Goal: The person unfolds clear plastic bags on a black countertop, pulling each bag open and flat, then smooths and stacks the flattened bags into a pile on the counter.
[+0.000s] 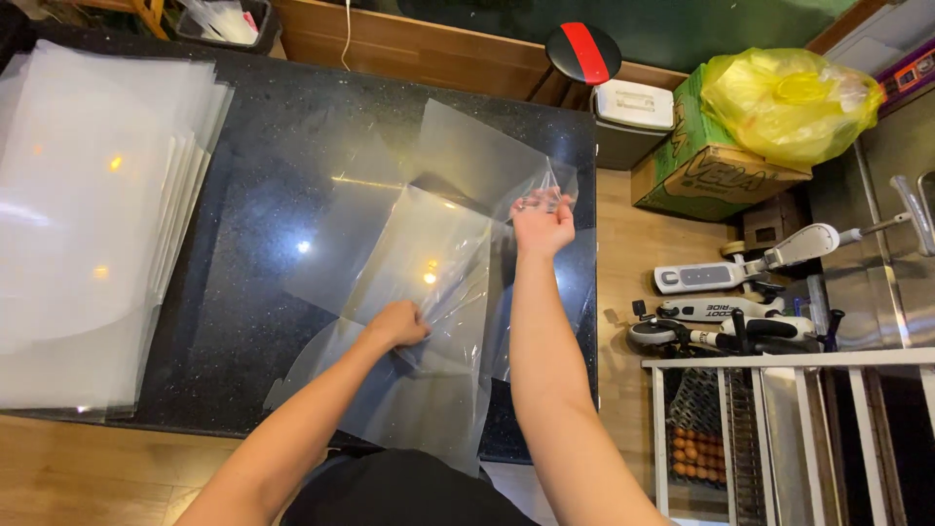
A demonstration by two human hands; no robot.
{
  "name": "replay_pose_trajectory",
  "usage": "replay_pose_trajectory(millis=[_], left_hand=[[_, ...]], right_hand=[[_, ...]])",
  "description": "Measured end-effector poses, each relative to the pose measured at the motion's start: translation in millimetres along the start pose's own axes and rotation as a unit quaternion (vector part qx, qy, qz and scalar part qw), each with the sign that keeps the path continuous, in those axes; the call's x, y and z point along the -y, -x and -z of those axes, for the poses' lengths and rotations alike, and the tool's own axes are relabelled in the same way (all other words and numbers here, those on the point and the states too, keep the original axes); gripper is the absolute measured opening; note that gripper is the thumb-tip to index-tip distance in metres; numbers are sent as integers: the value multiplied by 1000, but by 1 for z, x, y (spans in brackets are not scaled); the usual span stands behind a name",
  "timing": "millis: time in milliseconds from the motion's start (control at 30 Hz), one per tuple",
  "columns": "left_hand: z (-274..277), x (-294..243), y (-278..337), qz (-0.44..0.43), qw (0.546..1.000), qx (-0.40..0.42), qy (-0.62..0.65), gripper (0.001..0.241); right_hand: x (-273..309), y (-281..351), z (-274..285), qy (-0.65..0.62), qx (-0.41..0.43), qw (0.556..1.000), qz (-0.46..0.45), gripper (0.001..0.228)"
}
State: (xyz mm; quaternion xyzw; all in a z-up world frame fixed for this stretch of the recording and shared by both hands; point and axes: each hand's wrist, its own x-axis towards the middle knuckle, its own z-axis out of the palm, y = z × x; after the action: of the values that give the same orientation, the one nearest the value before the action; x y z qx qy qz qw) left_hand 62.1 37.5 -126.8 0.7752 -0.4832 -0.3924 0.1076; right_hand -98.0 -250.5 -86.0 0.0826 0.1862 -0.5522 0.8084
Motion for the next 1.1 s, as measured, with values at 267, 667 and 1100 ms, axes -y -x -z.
replay_pose_trajectory(millis=[267,667,1100], left_hand=[[0,7,0,17,1000,-8,23,30],[13,-5,22,48,998,-43,7,33],[14,-20,25,48,998,-26,8,32]], right_hand=[[6,34,3,-125,125,984,21,10],[15,56,6,-224,129,963,71,8],[33,34,14,-270,175,946,23,8]])
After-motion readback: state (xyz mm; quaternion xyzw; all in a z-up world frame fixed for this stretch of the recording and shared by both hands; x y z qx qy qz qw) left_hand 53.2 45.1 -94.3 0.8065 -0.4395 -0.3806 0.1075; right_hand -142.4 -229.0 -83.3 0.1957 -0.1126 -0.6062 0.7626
